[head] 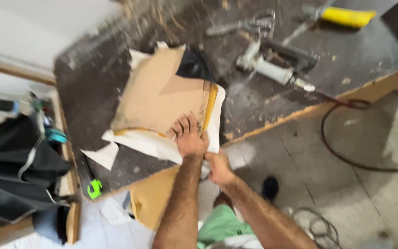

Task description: Stretching vinyl fabric over a chair seat and securing it with a pneumatic staple gun

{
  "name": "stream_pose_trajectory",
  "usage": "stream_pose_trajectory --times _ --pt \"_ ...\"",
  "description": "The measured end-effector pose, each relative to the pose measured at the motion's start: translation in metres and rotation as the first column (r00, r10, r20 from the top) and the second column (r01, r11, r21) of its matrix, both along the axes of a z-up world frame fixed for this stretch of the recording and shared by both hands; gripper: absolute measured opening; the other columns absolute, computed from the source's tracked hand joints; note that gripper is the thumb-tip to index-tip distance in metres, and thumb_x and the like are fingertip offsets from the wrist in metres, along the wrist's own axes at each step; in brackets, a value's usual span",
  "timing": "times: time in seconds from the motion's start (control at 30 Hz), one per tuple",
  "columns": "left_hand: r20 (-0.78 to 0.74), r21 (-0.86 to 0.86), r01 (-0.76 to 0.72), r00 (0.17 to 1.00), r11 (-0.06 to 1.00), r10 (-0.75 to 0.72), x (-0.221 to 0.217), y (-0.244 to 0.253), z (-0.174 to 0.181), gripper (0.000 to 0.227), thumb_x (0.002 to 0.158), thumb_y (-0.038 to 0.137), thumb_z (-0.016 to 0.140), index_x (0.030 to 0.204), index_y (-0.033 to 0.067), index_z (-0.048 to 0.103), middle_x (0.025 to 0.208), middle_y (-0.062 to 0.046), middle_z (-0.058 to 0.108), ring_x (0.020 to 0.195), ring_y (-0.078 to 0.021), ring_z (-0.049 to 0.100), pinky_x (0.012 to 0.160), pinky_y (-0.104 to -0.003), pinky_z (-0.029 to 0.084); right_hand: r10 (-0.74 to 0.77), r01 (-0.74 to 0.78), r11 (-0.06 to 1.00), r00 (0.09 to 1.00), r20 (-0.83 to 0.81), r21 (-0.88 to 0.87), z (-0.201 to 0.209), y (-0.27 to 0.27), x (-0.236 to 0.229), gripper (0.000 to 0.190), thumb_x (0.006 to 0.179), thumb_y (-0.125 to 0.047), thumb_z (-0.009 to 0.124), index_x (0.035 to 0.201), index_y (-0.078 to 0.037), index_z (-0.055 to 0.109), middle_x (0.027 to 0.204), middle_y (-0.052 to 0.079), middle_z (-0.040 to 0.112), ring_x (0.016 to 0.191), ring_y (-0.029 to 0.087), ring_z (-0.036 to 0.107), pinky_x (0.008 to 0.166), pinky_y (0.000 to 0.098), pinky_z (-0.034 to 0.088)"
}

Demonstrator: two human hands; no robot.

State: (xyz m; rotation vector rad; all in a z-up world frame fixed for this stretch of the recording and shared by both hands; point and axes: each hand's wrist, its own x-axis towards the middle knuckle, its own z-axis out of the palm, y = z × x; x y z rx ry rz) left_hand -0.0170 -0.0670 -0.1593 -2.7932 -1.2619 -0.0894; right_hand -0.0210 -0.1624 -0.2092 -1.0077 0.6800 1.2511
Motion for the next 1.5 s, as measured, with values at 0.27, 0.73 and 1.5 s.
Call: stream_pose_trajectory --times 0.27,0.73,1.5 --pt "0.214 -0.212 0.338 0.931 0.917 -0.294 -0.030 0.034 0.035 0.061 0.094 0.044 0.062 0.151 0.0235 0.053 0.161 -0.010 0.045 0.151 -0.0335 0.036 0.123 -0.065 0.014 -0.032 0.038 0.999 0.977 0.212 -0.023 -0.007 -0.018 -0.008 0.065 0.063 0.012 0.068 0.126 0.001 0.066 0.096 0.019 0.071 0.087 0.032 0.070 0.068 0.0486 0.058" --pt "0.166 -0.130 0.393 0.914 0.910 -0.371 -0.028 0.056 0.003 0.081 0.092 0.069 0.050 0.161 0.0303 0.034 0.171 -0.011 0.021 0.158 -0.0357 0.013 0.122 -0.068 0.001 0.699 -0.519 0.705 0.398 0.594 -0.483 0.047 -0.041 0.013 0.037 0.090 -0.036 0.071 0.082 0.001 0.075 0.074 0.025 0.071 0.078 0.045 0.071 0.062 0.0554 0.050" --pt "0.599 -0.166 0.508 0.733 0.845 -0.323 -0.050 0.098 -0.011 0.055 0.071 0.063 0.071 0.121 0.0407 0.072 0.147 0.010 0.060 0.146 -0.0181 0.044 0.123 -0.053 0.025 0.684 0.100 -0.190 -0.700 -0.205 -0.977 0.013 0.055 -0.035 0.017 0.081 -0.022 0.062 0.069 -0.022 0.074 0.060 0.001 0.070 0.064 0.026 0.075 0.053 0.0417 0.060"
